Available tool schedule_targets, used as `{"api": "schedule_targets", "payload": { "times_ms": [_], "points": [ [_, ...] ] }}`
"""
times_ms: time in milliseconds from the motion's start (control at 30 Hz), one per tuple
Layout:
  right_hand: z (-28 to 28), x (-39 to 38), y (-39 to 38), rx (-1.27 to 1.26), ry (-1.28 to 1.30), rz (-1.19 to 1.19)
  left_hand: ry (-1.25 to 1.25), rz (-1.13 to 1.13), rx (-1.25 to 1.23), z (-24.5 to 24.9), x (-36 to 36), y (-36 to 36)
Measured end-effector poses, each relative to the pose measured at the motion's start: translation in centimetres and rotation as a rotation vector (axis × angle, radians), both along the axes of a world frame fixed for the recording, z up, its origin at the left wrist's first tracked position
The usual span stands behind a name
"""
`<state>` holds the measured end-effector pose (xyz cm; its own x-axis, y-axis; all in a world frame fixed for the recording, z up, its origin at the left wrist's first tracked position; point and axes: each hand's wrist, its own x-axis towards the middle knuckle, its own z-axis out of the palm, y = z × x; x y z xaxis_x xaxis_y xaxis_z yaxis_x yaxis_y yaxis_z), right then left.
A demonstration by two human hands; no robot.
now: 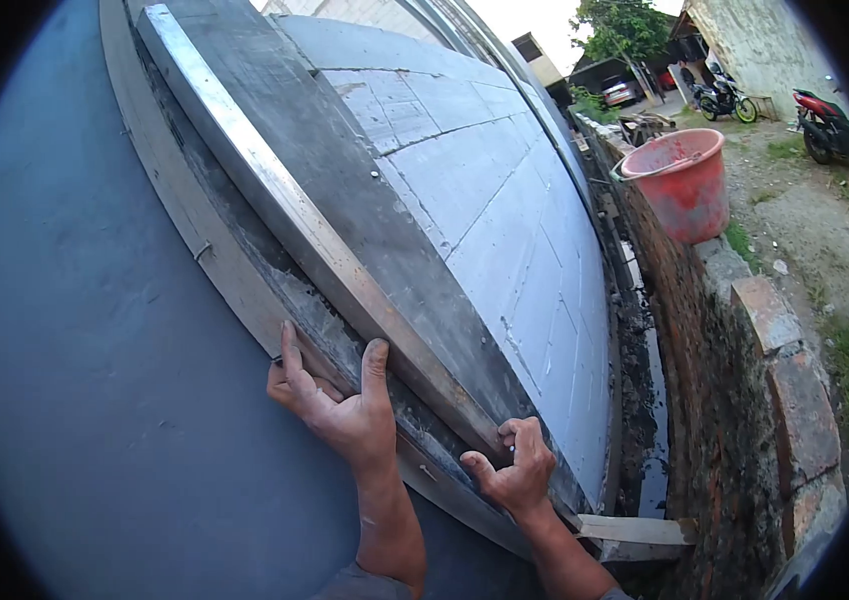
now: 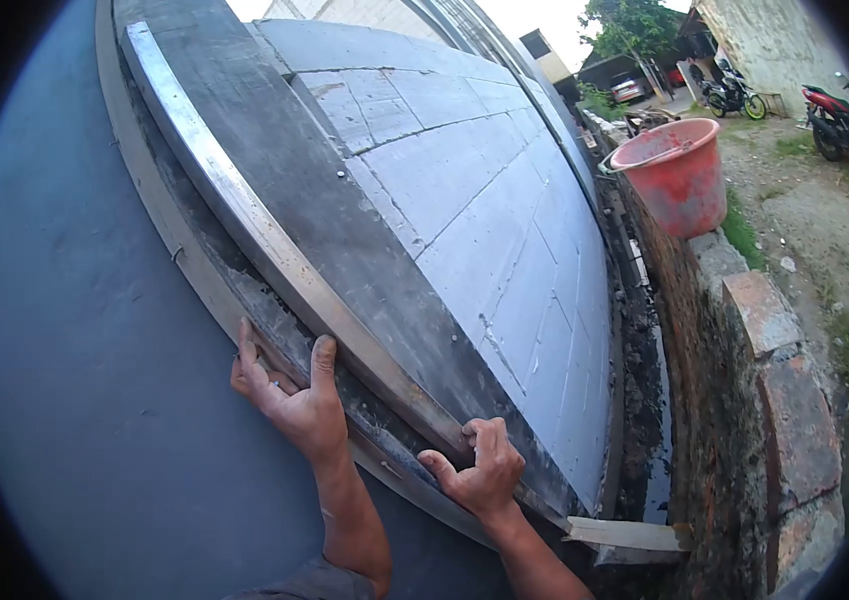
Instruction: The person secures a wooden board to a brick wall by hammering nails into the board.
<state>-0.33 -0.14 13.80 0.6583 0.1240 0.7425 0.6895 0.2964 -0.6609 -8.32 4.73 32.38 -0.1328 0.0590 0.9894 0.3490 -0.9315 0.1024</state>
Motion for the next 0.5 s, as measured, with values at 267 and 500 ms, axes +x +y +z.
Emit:
{"api": "schedule_targets", "payload": {
  "times_ms": [267, 500],
  "points": [
    [-0.7, 0.5, 2.3, 0.067, -0.015, -0.126, 0.056, -0.028, 0.038, 0.1, -0.1, 0.5],
    [-0.8, 0.8, 2.1, 0.144, 0.022, -0.078, 0.119, -0.019, 0.536, 9.5, 0.5, -3.2]
  ]
}}
